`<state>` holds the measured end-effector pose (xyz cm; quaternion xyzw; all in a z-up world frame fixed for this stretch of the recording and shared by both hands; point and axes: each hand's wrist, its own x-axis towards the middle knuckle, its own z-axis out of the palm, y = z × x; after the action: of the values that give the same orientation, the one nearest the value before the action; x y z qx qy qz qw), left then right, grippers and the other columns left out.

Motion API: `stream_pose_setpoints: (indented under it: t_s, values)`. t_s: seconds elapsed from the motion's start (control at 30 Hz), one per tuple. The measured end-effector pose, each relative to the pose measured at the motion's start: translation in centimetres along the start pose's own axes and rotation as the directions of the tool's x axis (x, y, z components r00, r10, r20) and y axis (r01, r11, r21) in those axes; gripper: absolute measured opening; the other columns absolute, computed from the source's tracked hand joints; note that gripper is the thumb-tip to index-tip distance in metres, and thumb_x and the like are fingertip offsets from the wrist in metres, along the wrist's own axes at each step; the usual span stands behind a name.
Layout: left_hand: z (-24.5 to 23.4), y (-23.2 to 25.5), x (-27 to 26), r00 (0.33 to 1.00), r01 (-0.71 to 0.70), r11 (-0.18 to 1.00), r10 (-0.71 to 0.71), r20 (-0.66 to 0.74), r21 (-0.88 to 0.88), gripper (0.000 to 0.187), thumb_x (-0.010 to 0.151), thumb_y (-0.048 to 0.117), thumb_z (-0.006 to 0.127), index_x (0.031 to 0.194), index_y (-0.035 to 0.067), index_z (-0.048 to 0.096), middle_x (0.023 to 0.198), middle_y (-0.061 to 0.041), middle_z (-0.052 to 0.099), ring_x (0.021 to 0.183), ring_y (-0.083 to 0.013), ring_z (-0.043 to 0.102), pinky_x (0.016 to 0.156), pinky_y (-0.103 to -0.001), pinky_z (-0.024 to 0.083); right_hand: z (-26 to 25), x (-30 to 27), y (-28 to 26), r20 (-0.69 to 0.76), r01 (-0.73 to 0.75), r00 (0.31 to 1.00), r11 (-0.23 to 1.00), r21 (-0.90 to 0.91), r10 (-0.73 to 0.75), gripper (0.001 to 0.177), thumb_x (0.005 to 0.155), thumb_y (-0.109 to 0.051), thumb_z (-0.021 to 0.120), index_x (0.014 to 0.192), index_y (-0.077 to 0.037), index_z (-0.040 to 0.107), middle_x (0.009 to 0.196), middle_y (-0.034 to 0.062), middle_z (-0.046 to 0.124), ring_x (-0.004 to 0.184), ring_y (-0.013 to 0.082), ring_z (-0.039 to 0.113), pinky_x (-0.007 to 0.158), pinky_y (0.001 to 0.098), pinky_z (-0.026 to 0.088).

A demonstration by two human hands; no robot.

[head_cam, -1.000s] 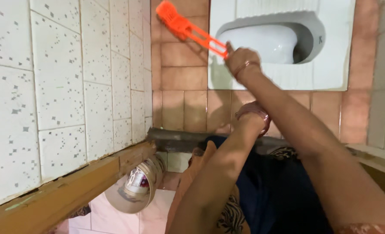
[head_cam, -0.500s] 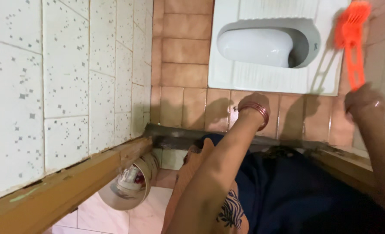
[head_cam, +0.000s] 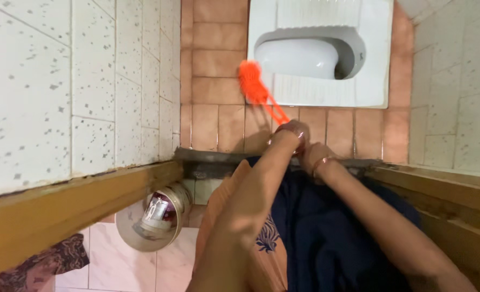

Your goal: The person scrubs a white squat toilet using an orange long-handled brush. They repeatedly scrub the rim, bowl, and footrest areas while seated on the floor next to the fixture.

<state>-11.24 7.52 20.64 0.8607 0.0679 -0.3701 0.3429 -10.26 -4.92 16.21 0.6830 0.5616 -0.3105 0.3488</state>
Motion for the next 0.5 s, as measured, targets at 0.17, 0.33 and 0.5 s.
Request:
stream_pose_setpoints:
  t_s: [0.17, 0.33, 0.5]
  values:
    - [3.9, -0.1, -2.2, 0.999, -0.030, 0.991, 0.032, -0.013, 0.132, 0.037, 0.085, 0.020, 0.063, 0.120, 0.012, 0.073, 0.121, -0.017, 0.071, 0.110, -0.0314, 0.070, 0.092, -0.043, 0.057, 1.4, -7.0, 1.6, 0.144, -0.450, 0.872, 0.651, 0.611, 0.467, 0.066, 0.100, -0.031, 0.044, 0.163, -0.039, 0.029, 0.126, 0.0182, 0.071, 0.116, 0.0357, 0.070, 0.096, 0.0480, 0.057]
    - [6.7, 0.9, -5.1, 0.996, -0.071, 0.973, 0.082, -0.041, 0.220, 0.039, 0.079, 0.013, 0.064, 0.115, 0.002, 0.074, 0.116, -0.023, 0.074, 0.111, -0.0354, 0.071, 0.093, -0.044, 0.058, 7.9, -9.9, 6.9, 0.166, -0.522, 0.782, 0.487, 0.701, 0.600, 0.052, 0.099, -0.041, 0.051, 0.149, -0.026, 0.053, 0.136, 0.0177, 0.067, 0.124, 0.0398, 0.064, 0.104, 0.0511, 0.051]
    - [7.2, 0.6, -7.8, 0.963, -0.131, 0.989, 0.145, -0.227, 0.074, 0.038, 0.077, 0.012, 0.062, 0.113, 0.002, 0.070, 0.107, -0.026, 0.073, 0.104, -0.0390, 0.070, 0.088, -0.047, 0.057, 10.6, -11.9, 8.9, 0.067, -0.511, 0.843, 0.757, 0.407, 0.534, 0.036, 0.094, -0.028, 0.062, 0.127, -0.020, 0.073, 0.141, 0.0093, 0.063, 0.125, 0.0343, 0.067, 0.098, 0.0456, 0.059]
